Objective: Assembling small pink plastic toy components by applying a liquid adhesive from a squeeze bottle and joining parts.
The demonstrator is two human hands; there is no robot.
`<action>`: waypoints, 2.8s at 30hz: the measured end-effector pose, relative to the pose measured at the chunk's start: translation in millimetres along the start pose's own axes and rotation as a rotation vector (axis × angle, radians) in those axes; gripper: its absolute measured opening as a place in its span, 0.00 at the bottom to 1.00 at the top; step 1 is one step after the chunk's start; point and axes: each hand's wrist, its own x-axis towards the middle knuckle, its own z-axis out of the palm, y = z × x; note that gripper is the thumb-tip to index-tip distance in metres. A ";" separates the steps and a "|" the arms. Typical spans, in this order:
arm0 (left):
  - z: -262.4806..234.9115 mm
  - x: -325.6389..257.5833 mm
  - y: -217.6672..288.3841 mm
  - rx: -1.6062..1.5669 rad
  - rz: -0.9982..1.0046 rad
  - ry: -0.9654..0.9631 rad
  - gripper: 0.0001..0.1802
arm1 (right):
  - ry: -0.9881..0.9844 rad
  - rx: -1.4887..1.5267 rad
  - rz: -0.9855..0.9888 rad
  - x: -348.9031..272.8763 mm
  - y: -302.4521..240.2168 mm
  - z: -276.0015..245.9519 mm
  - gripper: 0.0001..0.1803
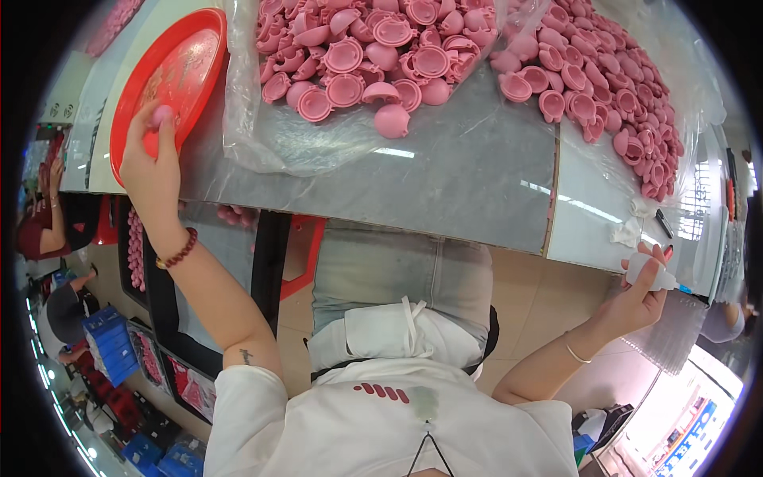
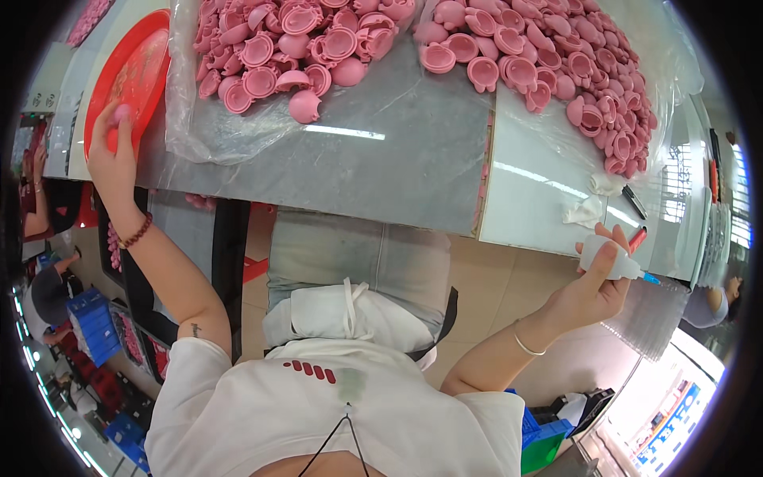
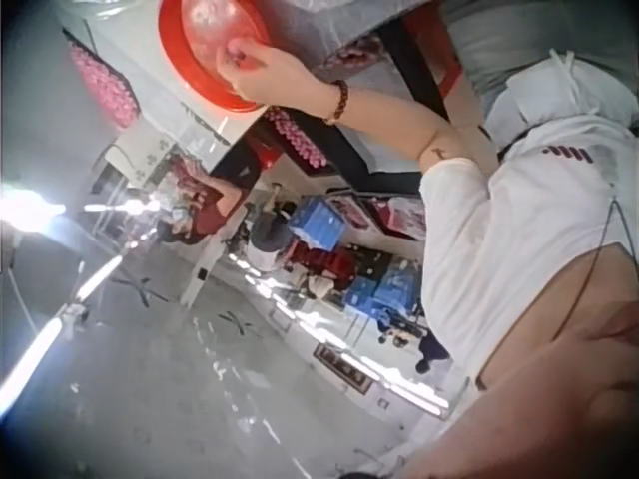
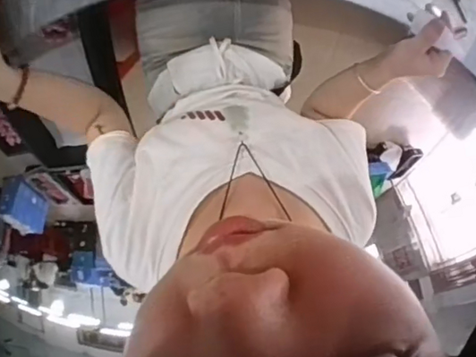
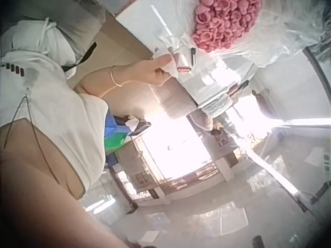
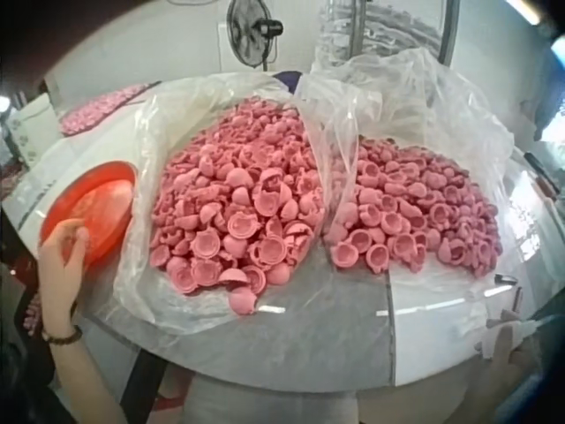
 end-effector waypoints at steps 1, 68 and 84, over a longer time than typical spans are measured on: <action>0.6 3.2 -4.6 -0.002 -0.080 -0.145 0.13 | -0.001 -0.001 0.016 -1.0 0.9 -1.1 0.16; 12.0 -156.1 174.9 -1.887 -0.576 -1.107 0.27 | -0.577 0.500 -0.532 -60.6 -76.3 35.1 0.36; 8.2 -156.0 166.3 -1.786 -0.364 -0.931 0.26 | -0.540 0.535 -0.535 -58.1 -69.1 28.9 0.35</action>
